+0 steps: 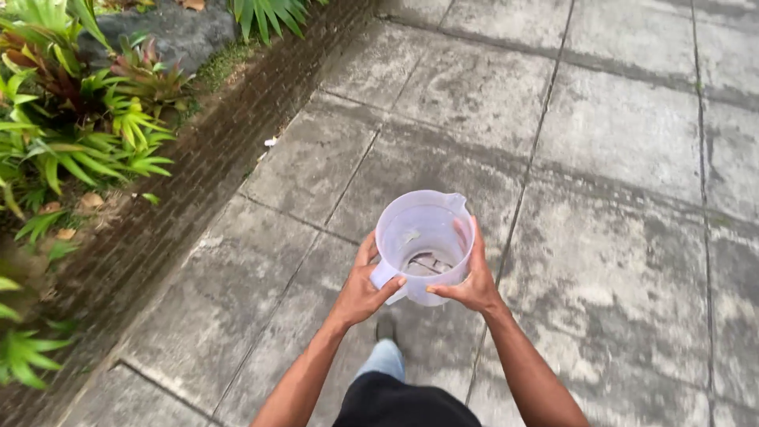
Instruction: Filling a plastic pitcher with water from an outdoor faucet and watering garden plants.
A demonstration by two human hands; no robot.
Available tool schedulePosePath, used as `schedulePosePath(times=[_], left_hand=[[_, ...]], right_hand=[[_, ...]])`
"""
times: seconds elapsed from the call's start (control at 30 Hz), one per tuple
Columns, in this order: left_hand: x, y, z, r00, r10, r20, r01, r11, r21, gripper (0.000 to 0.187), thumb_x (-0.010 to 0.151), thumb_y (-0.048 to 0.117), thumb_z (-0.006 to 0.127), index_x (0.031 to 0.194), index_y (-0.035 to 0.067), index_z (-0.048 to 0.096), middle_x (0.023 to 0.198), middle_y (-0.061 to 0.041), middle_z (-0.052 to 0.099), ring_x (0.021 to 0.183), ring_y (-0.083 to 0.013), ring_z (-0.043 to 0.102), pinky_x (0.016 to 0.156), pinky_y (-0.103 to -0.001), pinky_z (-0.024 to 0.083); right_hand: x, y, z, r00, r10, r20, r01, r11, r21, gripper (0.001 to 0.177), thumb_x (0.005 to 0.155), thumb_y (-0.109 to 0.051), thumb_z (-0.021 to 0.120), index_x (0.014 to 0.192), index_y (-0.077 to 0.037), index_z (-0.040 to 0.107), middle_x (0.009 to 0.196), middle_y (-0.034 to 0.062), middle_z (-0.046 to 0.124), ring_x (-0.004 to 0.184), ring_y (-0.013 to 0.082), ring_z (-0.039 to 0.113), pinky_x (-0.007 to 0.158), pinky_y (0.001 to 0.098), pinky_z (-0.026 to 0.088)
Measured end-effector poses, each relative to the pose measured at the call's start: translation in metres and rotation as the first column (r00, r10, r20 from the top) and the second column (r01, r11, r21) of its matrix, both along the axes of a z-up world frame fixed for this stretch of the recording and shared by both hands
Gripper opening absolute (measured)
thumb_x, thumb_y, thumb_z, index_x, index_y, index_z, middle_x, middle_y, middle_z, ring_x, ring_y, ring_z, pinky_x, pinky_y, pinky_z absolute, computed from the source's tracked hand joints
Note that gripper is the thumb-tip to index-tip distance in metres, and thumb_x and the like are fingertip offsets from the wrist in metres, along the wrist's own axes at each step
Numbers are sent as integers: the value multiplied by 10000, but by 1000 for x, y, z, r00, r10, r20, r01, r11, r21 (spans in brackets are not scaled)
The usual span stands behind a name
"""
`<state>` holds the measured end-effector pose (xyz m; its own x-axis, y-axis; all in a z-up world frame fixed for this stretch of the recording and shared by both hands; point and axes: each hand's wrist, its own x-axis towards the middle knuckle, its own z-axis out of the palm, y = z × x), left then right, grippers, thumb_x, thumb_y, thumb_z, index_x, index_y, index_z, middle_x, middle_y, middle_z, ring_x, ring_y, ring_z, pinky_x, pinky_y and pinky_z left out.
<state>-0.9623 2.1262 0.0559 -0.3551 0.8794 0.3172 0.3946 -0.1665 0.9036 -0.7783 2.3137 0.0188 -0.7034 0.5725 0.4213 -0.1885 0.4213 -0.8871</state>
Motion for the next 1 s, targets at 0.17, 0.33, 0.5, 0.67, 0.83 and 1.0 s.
schedulePosePath(times=[0.17, 0.33, 0.5, 0.67, 0.83, 1.0], left_hand=[[-100, 135, -18, 1000, -22, 20, 22, 1000, 17, 348, 893, 289, 782, 1150, 54, 772, 1694, -208, 162, 1530, -390, 324, 1197, -491, 345], [-201, 294, -18, 993, -113, 34, 113, 994, 11, 354, 895, 311, 780, 1137, 53, 771, 1692, -207, 149, 1523, -392, 321, 1180, -498, 374], [-271, 459, 12, 976, -216, -15, 215, 976, -30, 369, 883, 337, 792, 1150, 82, 784, 1699, -220, 166, 1533, -417, 333, 1190, -521, 364], [-330, 613, 3, 955, -294, -37, 291, 954, -65, 361, 872, 345, 808, 1152, 119, 788, 1696, -233, 173, 1522, -431, 337, 1188, -531, 360], [-387, 764, -15, 963, -258, -78, 254, 965, -62, 398, 850, 351, 826, 1185, 141, 779, 1687, -234, 174, 1514, -433, 352, 1192, -532, 349], [-455, 905, -17, 982, -171, -80, 170, 985, -14, 377, 860, 343, 820, 1168, 128, 782, 1700, -215, 209, 1520, -405, 369, 1203, -518, 356]], right_hand=[[-97, 136, -10, 1000, 5, -5, -5, 1000, 23, 1526, 525, -338, 1000, 1653, -57, 11, 1659, 262, 268, 1560, 362, 279, 1261, 474, 261], [-175, 270, 2, 995, -91, 38, 90, 996, 27, 1523, 505, -347, 996, 1649, -54, 34, 1639, 257, 284, 1547, 358, 302, 1246, 469, 293], [-230, 404, 28, 977, -211, 33, 212, 976, -50, 1542, 488, -396, 971, 1637, -45, 4, 1630, 241, 253, 1536, 356, 270, 1193, 483, 282], [-278, 546, 16, 963, -267, -37, 266, 964, -26, 1482, 533, -357, 972, 1646, -40, 46, 1654, 238, 242, 1569, 365, 253, 1262, 504, 253], [-339, 704, 1, 975, -204, -88, 200, 978, -57, 1493, 528, -371, 977, 1645, -43, 42, 1656, 226, 238, 1571, 358, 250, 1265, 506, 262], [-424, 870, -8, 988, -113, -101, 110, 993, -37, 1517, 540, -382, 989, 1641, -46, 0, 1668, 213, 215, 1569, 360, 239, 1265, 507, 250]])
